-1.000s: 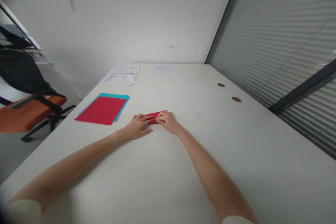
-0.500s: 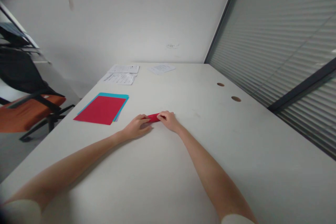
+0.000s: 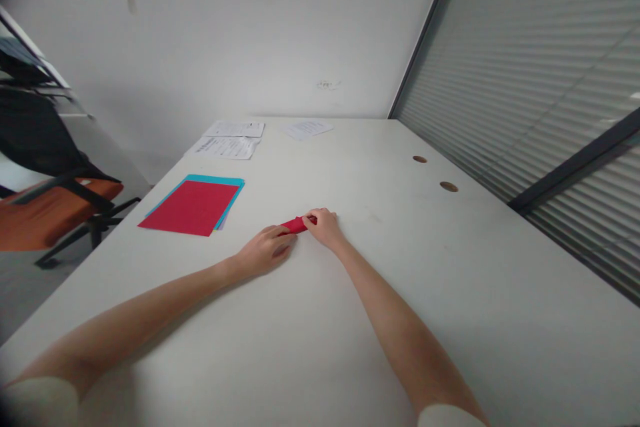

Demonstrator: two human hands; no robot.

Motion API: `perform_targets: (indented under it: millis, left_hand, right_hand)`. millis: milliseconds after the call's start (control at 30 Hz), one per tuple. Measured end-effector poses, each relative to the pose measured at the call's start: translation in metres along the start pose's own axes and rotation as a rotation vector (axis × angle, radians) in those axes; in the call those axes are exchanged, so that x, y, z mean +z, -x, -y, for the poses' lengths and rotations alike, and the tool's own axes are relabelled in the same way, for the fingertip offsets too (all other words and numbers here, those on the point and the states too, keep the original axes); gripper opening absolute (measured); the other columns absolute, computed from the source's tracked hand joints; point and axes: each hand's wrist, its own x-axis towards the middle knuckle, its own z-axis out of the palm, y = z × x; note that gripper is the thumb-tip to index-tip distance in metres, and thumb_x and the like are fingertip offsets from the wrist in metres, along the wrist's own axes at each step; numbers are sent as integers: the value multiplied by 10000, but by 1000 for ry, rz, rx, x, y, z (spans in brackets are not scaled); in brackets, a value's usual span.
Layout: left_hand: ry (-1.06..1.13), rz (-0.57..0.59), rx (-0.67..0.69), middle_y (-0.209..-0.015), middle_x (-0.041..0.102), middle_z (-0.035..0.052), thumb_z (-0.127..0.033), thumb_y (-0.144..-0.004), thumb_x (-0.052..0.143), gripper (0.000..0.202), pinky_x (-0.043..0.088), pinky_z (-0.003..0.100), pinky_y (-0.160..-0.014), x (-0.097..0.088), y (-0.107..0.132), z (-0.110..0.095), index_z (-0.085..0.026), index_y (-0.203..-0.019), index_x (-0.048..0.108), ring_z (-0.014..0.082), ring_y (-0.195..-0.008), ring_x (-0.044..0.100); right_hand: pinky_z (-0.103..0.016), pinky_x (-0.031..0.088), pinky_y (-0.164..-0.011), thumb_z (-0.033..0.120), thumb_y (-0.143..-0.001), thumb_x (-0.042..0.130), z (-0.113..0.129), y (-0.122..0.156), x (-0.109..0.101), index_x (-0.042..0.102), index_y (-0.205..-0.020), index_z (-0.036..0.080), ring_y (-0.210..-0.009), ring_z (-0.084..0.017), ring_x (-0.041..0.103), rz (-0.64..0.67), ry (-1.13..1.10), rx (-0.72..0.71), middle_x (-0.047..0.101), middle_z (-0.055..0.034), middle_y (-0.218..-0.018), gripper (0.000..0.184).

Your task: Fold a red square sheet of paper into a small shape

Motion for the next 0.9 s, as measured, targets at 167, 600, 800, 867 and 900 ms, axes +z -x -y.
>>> perform_targets:
  millis: [167,600,800,867,900]
  left_hand:
    - [5,-37,-66,-1033,660,136,-190,-887,532,307,536,399,-844,2,1,0,-167,-1177,629,247,-939,622]
    - [-88,37,-126,-1091,697,91,-248,-906,552,251,483,410,-894,-2,0,6,-185,-1104,692,250,-998,597]
    - [-187,77,-110,-1071,705,73,-269,-912,552,229,477,407,-836,-5,-1,3,-197,-1064,707,249,-973,598]
    - [-215,85,-100,-1066,705,72,-261,-907,555,214,475,395,-820,-6,-1,3,-195,-1046,704,246,-963,598]
    - [-225,88,-98,-1065,706,73,-258,-906,555,205,474,390,-814,-7,-1,3,-194,-1032,703,244,-960,598]
  right_hand:
    - [-345,453,-778,264,-822,614,2,0,-2,746,-839,228,-764,-200,619,24,-10,17,727,-51,-797,138]
    - [-410,369,-984,275,-821,722,-11,-2,-31,801,-895,286,-995,-219,553,400,7,-299,690,-60,-1025,109]
    - [-414,361,-1020,262,-825,708,-8,-1,-37,801,-930,297,-1069,-240,514,483,-26,-290,684,-54,-1085,144]
    - [-424,358,-1036,264,-818,709,-8,0,-40,803,-913,289,-1107,-252,504,489,-68,-279,697,-49,-1096,136]
    - [-431,352,-1049,277,-816,709,-8,0,-40,803,-909,292,-1132,-258,497,491,-97,-275,706,-42,-1105,133]
